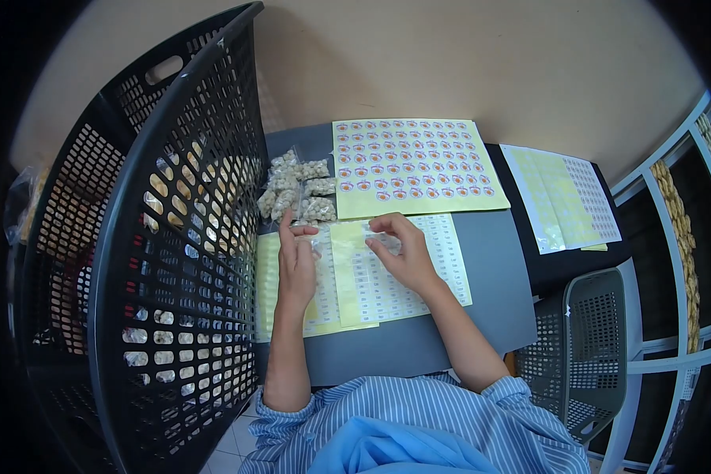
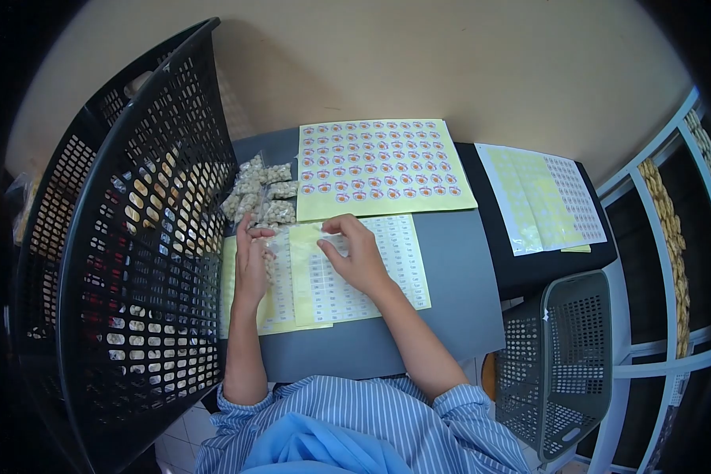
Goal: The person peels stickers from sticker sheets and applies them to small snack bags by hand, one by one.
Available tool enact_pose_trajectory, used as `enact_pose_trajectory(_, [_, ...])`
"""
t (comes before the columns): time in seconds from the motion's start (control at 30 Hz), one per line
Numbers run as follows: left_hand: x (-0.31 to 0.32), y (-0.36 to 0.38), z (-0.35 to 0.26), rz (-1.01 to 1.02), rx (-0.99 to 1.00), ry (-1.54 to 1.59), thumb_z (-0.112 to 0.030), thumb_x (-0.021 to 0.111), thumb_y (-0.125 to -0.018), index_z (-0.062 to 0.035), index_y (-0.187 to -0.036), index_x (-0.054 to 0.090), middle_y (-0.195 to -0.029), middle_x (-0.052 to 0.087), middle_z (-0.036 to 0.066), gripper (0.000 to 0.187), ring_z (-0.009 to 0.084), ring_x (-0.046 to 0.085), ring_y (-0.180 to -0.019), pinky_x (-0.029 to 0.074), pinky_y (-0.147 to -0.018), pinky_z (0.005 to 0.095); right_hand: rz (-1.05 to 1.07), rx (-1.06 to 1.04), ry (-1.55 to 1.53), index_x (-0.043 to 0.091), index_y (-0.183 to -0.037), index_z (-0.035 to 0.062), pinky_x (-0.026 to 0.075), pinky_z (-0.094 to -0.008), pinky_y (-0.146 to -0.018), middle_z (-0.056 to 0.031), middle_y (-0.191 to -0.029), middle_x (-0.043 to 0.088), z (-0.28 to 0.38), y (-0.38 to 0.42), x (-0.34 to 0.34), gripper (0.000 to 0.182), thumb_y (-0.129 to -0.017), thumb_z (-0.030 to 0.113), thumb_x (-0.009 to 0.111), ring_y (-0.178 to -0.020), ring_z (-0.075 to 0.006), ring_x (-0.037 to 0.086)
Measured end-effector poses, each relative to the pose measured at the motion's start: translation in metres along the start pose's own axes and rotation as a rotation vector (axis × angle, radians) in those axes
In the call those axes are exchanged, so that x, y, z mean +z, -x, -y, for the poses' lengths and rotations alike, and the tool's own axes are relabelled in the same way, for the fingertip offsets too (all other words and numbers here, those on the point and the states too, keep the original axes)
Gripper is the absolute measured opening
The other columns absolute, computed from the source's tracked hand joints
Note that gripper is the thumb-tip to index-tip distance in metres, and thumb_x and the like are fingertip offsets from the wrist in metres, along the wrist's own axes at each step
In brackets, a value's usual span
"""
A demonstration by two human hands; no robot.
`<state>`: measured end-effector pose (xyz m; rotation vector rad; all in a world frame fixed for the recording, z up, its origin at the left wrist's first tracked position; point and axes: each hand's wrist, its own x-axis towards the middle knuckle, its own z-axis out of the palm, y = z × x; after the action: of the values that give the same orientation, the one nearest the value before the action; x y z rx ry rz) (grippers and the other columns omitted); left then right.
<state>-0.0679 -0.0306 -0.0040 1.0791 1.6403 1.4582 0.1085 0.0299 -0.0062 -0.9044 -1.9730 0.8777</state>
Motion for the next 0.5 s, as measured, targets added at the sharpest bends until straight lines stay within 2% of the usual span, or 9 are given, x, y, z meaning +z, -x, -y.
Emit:
enact_pose_trajectory(0.07, [-0.002, 0.003, -0.009, 0.088, 0.054, 0.107, 0.003, 0.038, -0.078, -0.0023, -0.135, 0.016, -0.109, 0.047, 0.011, 0.061, 0.0104, 0.049, -0.084, 0.041, -0.068, 0.0228, -0.050, 0.166, -0.390, 0.050, -0.107, 0.0031, 0.047, -0.0310, -0.079, -0.0101, -0.092, 0.058, 0.005, 0.000, 0.004, 0.035, -0.075, 0.009, 0.065, -0.088, -0.0179, 0.059])
enact_pose_trajectory(0.1, [0.000, 0.005, -0.010, 0.086, 0.054, 0.107, 0.003, 0.038, -0.078, -0.0023, -0.135, 0.016, -0.109, 0.047, 0.011, 0.061, 0.0104, 0.049, -0.084, 0.041, -0.068, 0.0228, -0.048, 0.166, -0.389, 0.050, -0.107, 0.0031, 0.047, -0.0310, -0.079, -0.0101, -0.092, 0.058, 0.009, 0.000, 0.006, 0.035, -0.075, 0.009, 0.065, -0.088, -0.0179, 0.059])
enact_pose_trajectory(0.17, [0.010, 0.010, -0.013, 0.209, 0.203, 0.111, 0.001, 0.042, -0.081, -0.0030, -0.137, 0.009, -0.112, 0.045, 0.013, 0.064, 0.0149, 0.049, -0.086, 0.042, -0.074, 0.0261, 0.005, 0.189, -0.527, 0.040, -0.119, 0.0024, 0.047, -0.0307, -0.082, -0.0094, -0.090, 0.059, 0.019, 0.003, 0.008, 0.049, -0.077, 0.007, 0.064, -0.087, -0.0155, 0.058])
enact_pose_trajectory(0.2, [0.014, 0.014, -0.017, 0.209, 0.202, 0.112, 0.001, 0.042, -0.081, -0.0030, -0.137, 0.009, -0.112, 0.045, 0.013, 0.064, 0.0149, 0.049, -0.086, 0.042, -0.074, 0.0261, 0.005, 0.190, -0.527, 0.040, -0.119, 0.0024, 0.047, -0.0307, -0.082, -0.0094, -0.090, 0.059, 0.020, 0.004, 0.010, 0.049, -0.077, 0.007, 0.064, -0.087, -0.0155, 0.058])
enact_pose_trajectory(0.27, [0.021, 0.019, -0.024, 0.310, 0.269, 0.016, 0.002, 0.046, -0.080, -0.0039, -0.137, 0.006, -0.113, 0.045, 0.013, 0.070, 0.0157, 0.050, -0.088, 0.042, -0.076, 0.0279, 0.021, 0.173, -0.549, 0.034, -0.124, 0.0021, 0.048, -0.0280, -0.078, -0.0084, -0.085, 0.060, 0.021, 0.005, 0.012, 0.057, -0.076, 0.006, 0.064, -0.080, -0.0151, 0.060])
enact_pose_trajectory(0.3, [0.022, 0.017, -0.018, 0.317, 0.288, 0.047, 0.002, 0.052, -0.078, -0.0031, -0.136, 0.011, -0.114, 0.045, 0.013, 0.071, 0.0167, 0.050, -0.090, 0.043, -0.079, 0.0288, -0.007, 0.154, -0.497, 0.035, -0.123, 0.0015, 0.049, -0.0259, -0.073, -0.0079, -0.082, 0.061, 0.021, 0.005, 0.010, 0.054, -0.077, 0.004, 0.063, -0.076, -0.0139, 0.060])
enact_pose_trajectory(0.43, [0.022, 0.012, -0.012, 0.332, 0.227, 0.102, 0.000, 0.055, -0.079, -0.0022, -0.133, 0.018, -0.113, 0.047, 0.012, 0.065, 0.0175, 0.051, -0.093, 0.043, -0.082, 0.0293, -0.146, 0.241, -0.692, 0.035, -0.122, 0.0021, 0.050, -0.0247, -0.067, -0.0090, -0.084, 0.060, 0.015, 0.001, 0.005, 0.049, -0.079, -0.002, 0.058, -0.079, -0.0133, 0.060])
enact_pose_trajectory(0.5, [0.020, 0.010, -0.010, 0.438, -0.013, 0.210, -0.003, 0.059, -0.079, -0.0031, -0.129, 0.023, -0.112, 0.047, 0.011, 0.061, 0.0187, 0.051, -0.099, 0.042, -0.086, 0.0302, -0.155, 0.267, -0.686, 0.034, -0.123, 0.0024, 0.050, -0.0244, -0.068, -0.0092, -0.084, 0.060, 0.015, 0.001, 0.003, 0.050, -0.079, -0.001, 0.059, -0.079, -0.0135, 0.060])
